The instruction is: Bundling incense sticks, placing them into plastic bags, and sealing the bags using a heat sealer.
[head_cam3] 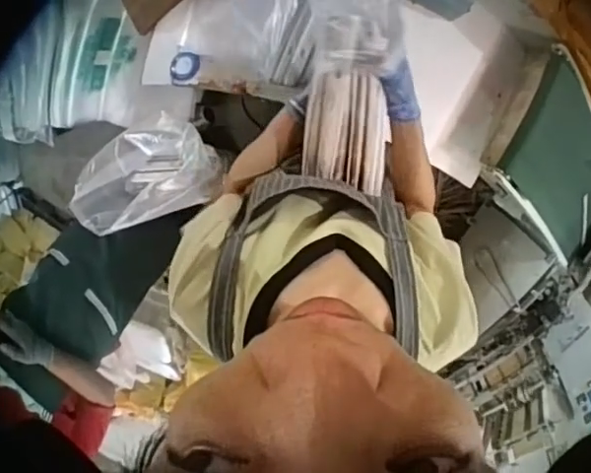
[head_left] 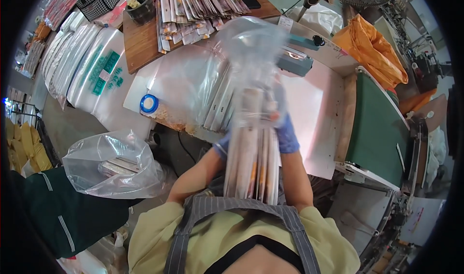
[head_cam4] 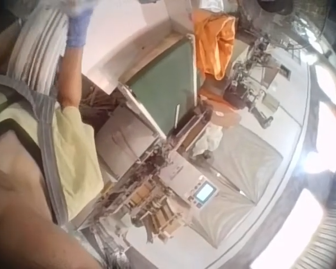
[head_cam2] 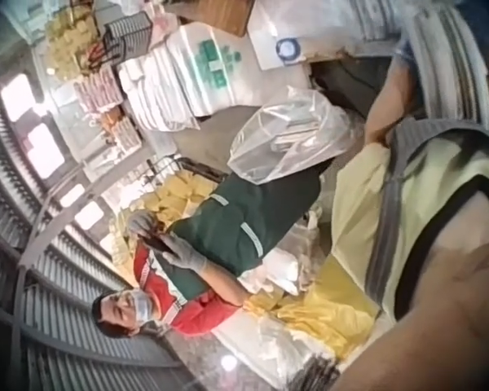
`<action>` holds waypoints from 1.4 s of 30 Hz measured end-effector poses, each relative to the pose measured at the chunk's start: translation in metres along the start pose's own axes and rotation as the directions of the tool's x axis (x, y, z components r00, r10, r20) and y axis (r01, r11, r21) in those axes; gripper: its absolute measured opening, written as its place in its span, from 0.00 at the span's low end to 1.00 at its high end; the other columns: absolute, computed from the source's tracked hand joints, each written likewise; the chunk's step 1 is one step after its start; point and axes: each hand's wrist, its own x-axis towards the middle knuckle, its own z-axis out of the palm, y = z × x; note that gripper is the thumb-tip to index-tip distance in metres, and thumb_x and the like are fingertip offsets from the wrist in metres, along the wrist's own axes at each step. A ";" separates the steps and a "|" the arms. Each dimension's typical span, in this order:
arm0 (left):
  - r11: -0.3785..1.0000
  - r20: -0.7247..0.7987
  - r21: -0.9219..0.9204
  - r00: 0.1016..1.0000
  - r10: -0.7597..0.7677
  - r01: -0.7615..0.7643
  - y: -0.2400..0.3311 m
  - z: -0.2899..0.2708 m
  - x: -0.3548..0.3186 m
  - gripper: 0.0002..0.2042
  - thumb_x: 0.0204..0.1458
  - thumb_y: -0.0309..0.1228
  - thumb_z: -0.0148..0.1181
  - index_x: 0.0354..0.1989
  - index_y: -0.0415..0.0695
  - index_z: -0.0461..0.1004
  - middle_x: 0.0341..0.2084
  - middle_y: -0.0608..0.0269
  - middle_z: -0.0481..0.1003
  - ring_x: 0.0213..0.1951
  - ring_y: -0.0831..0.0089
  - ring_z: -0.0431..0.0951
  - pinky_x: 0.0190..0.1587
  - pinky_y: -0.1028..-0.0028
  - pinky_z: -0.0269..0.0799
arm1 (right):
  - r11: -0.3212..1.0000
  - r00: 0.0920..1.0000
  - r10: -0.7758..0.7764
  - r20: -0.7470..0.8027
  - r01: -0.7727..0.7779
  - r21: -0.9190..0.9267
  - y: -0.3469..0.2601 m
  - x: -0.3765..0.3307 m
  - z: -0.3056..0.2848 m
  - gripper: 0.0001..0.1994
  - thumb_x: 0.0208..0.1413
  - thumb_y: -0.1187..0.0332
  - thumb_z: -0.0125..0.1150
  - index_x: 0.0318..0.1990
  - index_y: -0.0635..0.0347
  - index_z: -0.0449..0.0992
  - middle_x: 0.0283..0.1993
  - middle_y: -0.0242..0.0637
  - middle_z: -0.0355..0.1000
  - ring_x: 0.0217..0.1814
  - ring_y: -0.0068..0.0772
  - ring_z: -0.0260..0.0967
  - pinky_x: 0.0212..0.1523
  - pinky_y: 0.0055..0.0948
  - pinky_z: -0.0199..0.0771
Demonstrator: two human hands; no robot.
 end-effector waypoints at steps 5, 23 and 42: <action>0.891 -0.209 -0.082 0.867 -0.453 0.446 -0.095 0.010 0.015 0.16 0.56 0.39 0.41 0.42 0.40 0.70 0.32 0.61 0.73 0.31 0.74 0.72 0.38 0.73 0.70 | 0.959 0.924 -0.067 -0.377 -0.045 -0.281 0.047 -0.132 -0.089 0.41 0.48 0.48 0.55 0.62 0.65 0.46 0.66 0.46 0.39 0.60 0.38 0.52 0.59 0.32 0.51; -0.349 0.548 0.813 0.816 0.184 -0.467 0.085 0.171 0.140 0.09 0.40 0.19 0.52 0.32 0.41 0.69 0.30 0.55 0.71 0.34 0.67 0.71 0.40 0.73 0.67 | 0.255 0.937 0.104 0.335 0.300 -0.919 -0.162 -0.025 -0.135 0.06 0.41 0.72 0.57 0.27 0.61 0.69 0.25 0.47 0.65 0.26 0.51 0.65 0.27 0.40 0.66; -0.235 0.512 0.769 0.793 -0.331 -0.595 0.138 0.191 0.161 0.15 0.47 0.37 0.56 0.37 0.39 0.71 0.39 0.56 0.69 0.42 0.66 0.69 0.46 0.72 0.64 | 0.420 0.936 -0.208 0.285 0.348 -0.838 -0.236 0.017 -0.144 0.04 0.35 0.83 0.52 0.21 0.64 0.69 0.20 0.41 0.64 0.24 0.39 0.63 0.26 0.30 0.64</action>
